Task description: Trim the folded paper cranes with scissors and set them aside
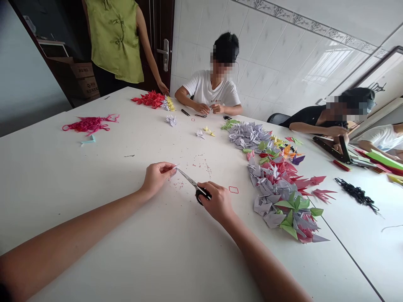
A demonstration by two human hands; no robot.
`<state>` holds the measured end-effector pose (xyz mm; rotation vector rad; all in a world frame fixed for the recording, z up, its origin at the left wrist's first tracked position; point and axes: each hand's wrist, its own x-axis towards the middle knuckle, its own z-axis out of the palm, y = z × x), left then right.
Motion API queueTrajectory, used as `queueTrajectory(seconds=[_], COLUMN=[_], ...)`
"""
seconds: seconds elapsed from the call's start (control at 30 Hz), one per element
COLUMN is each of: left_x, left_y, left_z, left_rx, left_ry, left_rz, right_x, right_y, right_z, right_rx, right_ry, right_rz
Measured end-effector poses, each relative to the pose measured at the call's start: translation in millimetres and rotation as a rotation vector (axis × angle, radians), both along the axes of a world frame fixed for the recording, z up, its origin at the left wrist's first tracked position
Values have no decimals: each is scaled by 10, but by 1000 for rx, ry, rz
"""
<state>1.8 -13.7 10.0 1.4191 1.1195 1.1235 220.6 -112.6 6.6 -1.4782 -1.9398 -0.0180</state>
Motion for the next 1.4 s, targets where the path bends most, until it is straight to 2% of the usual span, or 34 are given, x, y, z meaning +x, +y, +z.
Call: queueTrajectory(seconds=[0.17,0.37,0.47,0.57,0.63,0.8,1.1,1.4], left_x=[0,2,7,3,-3,-10,3,0], left_y=[17,24,11,7,18,43,5,0], left_z=[-5,-7,6,9,-1,-36,22,40], left_rx=[3,-9,-29,-30,-19,25,-22,-14], left_ry=[-16,-71,-91,-98,-123,-176,-215,-204], left_rz=[-1,-21,-37,-69,-68,-69,-27,4], right_x=[-44,-115,-92,-27,-6,-65,-28,-14], right_y=[-23,-64,-51,-13,6,-1,26,16], right_z=[-27,-54,-23,26,45,57,74,95], right_rx=[125,164,159,135,155,180,-58,-129], right_ry=[-111,-176,-101,88,178,141,238,220], right_rz=[-36,-72,-146,-286,-316,-137,-79,8])
